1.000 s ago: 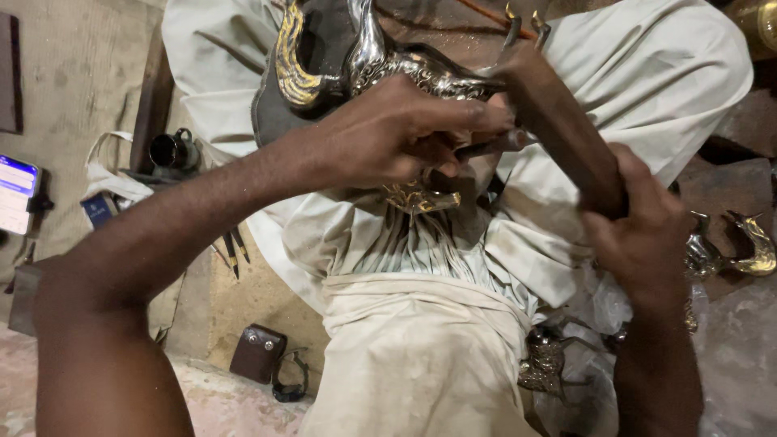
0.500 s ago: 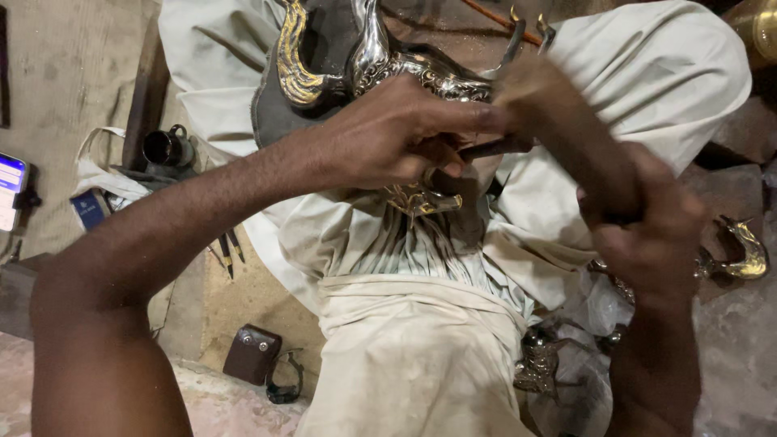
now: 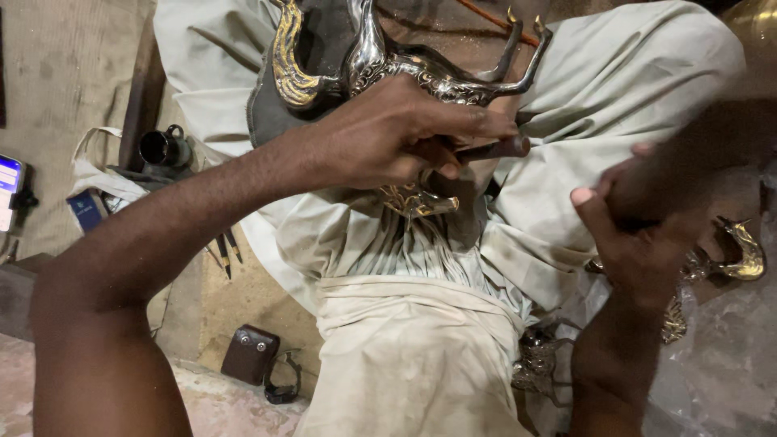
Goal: The person sits cross-legged on the floor with an ornate metal figurine resting on a padded cushion on their lap. They hold a chisel against the figurine's surface and strike it with a wooden mallet, repositioning the chisel repeatedly to work different areas, and at one point retie an orange cord securing the piece.
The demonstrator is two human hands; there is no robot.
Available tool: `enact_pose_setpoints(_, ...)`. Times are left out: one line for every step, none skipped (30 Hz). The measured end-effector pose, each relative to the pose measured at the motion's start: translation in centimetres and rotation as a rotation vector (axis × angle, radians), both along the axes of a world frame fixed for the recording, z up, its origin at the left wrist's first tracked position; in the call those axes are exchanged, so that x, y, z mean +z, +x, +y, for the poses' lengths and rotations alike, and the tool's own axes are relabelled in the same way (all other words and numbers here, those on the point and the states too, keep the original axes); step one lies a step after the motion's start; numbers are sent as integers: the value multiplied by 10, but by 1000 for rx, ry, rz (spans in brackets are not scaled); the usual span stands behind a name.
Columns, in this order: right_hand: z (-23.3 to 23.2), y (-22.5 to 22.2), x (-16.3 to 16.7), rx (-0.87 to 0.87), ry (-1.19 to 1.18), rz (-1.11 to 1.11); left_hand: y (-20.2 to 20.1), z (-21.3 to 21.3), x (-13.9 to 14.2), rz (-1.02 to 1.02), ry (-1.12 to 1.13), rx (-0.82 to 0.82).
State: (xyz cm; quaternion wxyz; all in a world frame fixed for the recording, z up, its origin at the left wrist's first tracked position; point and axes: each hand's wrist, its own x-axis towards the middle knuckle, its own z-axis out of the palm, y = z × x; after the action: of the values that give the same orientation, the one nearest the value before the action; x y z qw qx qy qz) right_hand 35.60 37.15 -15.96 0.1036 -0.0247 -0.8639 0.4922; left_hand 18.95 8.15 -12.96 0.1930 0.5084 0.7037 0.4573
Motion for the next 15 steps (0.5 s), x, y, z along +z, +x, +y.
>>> enact_pose_setpoints(-1, -3, 5, 2, 11, 6, 0, 1, 1, 4, 8, -8)
enact_pose_setpoints(1, -5, 10, 70, 224, -7, 0, 2, 2, 8, 15, -14)
enact_pose_setpoints(-1, -7, 12, 140, 433, -14, -1, 2, 4, 16, 18, -19)
enact_pose_setpoints(-3, -8, 12, 32, 212, -27, -1, 1, 5, -11, 24, -22)
enact_pose_setpoints(-3, -8, 12, -78, -5, -39, -2, 1, 7, -37, 34, -28)
enact_pose_setpoints(-5, -8, 9, -182, -221, -50, -4, 1, 8, -62, 46, -31)
enact_pose_setpoints(-1, -6, 9, -95, -67, -53, -4, 3, 7, -34, 34, -32)
enact_pose_setpoints(3, -4, 8, -4, 85, -60, -4, 4, 7, -9, 20, -32)
enact_pose_setpoints(6, -2, 6, 87, 234, -61, -5, 5, 8, 20, 3, -33)
enact_pose_setpoints(9, 0, 3, 58, 110, -38, -6, 5, 7, 18, 23, -32)
enact_pose_setpoints(10, 1, -1, 29, -13, -12, -6, 6, 7, 17, 45, -33)
enact_pose_setpoints(12, 2, -2, 29, -2, -6, -6, 7, 7, 10, 68, -28)
enact_pose_setpoints(13, 2, -4, 28, 10, 1, -7, 7, 7, 15, 51, -28)
enact_pose_setpoints(14, 4, -4, 52, 156, -6, -7, 8, 8, 19, 34, -28)
enact_pose_setpoints(13, 4, -4, 70, 302, -6, -7, 8, 7, 29, 16, -34)
